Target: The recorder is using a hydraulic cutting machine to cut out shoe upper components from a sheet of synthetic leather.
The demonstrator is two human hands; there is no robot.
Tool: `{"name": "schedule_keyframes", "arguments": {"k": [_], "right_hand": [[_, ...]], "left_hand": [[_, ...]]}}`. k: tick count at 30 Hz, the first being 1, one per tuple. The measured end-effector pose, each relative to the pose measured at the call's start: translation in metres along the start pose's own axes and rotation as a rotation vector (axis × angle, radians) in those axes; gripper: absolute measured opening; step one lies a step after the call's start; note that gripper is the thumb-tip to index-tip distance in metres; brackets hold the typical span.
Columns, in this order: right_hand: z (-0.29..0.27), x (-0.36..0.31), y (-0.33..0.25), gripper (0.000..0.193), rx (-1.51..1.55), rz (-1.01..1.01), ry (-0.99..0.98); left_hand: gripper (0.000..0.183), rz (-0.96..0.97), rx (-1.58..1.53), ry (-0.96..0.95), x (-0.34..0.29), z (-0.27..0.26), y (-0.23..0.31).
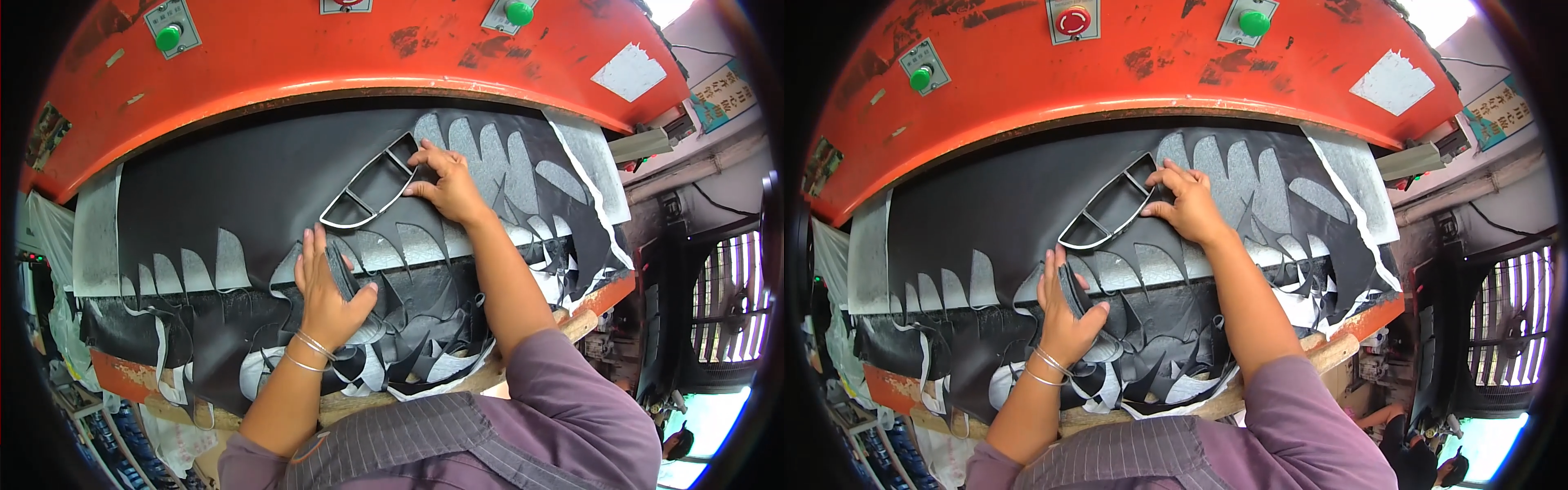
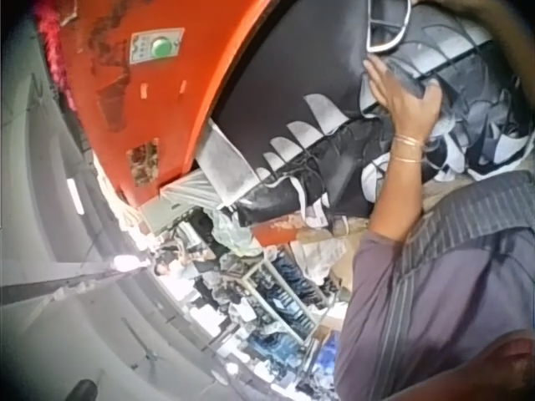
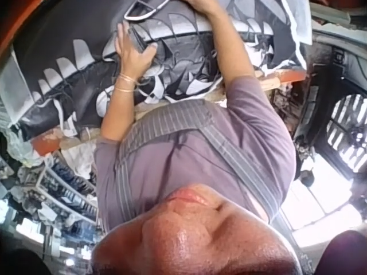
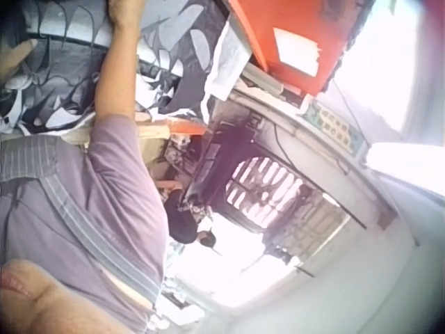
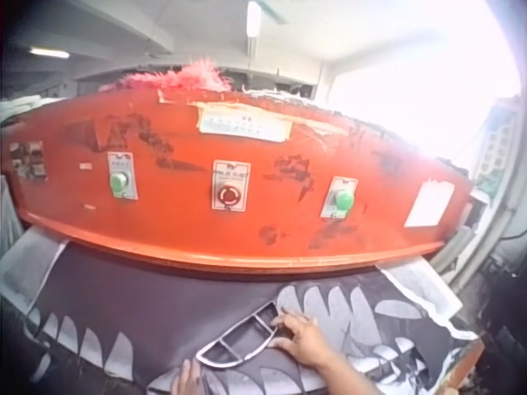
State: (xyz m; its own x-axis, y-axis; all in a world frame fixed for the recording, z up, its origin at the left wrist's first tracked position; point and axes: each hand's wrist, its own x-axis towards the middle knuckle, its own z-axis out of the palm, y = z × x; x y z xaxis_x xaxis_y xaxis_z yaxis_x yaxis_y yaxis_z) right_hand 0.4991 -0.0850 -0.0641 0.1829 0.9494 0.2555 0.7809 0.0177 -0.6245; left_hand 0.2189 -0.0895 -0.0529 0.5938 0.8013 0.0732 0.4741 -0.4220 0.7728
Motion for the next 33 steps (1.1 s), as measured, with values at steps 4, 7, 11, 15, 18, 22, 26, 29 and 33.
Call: {"name": "schedule_keyframes", "arguments": {"k": [4, 7, 11, 15, 18, 22, 26, 29, 33], "right_hand": [[0.001, 0.001, 0.0, 0.05, -0.015, 0.019, 0.029], [-0.001, 0.001, -0.001, 0.049, -0.029, 0.024, 0.003], [0.0, 0.0, -0.001, 0.047, -0.059, -0.024, 0.008], [-0.003, -0.004, -0.002, 0.045, -0.07, -0.045, -0.004], [-0.006, -0.006, 0.002, 0.045, -0.106, -0.041, 0.01], [-0.005, -0.008, -0.01, 0.051, -0.056, -0.022, -0.049], [-0.029, -0.018, -0.035, 0.055, 0.201, 0.027, 0.354], [-0.072, -0.002, -0.04, 0.049, 0.417, -0.057, 0.798], [-0.118, 0.035, -0.074, 0.05, 0.183, -0.175, 1.15]], "left_hand": [[0.067, -0.011, 0.012, -0.03, 0.005, -0.003, 0.0], [0.072, -0.013, 0.027, -0.055, 0.005, -0.003, -0.003], [0.077, -0.033, 0.024, -0.049, 0.003, -0.006, 0.0], [0.09, -0.03, 0.081, -0.084, 0.0, -0.006, 0.003], [0.096, -0.037, 0.074, -0.089, 0.001, -0.005, 0.006], [0.093, -0.022, 0.136, -0.026, -0.007, -0.008, 0.0], [0.042, -0.15, -0.679, 0.268, -0.004, -0.043, -0.004], [0.015, -0.035, -0.912, 0.519, 0.013, -0.105, 0.004], [0.019, 0.154, -0.621, 0.835, 0.029, -0.16, 0.014]]}}
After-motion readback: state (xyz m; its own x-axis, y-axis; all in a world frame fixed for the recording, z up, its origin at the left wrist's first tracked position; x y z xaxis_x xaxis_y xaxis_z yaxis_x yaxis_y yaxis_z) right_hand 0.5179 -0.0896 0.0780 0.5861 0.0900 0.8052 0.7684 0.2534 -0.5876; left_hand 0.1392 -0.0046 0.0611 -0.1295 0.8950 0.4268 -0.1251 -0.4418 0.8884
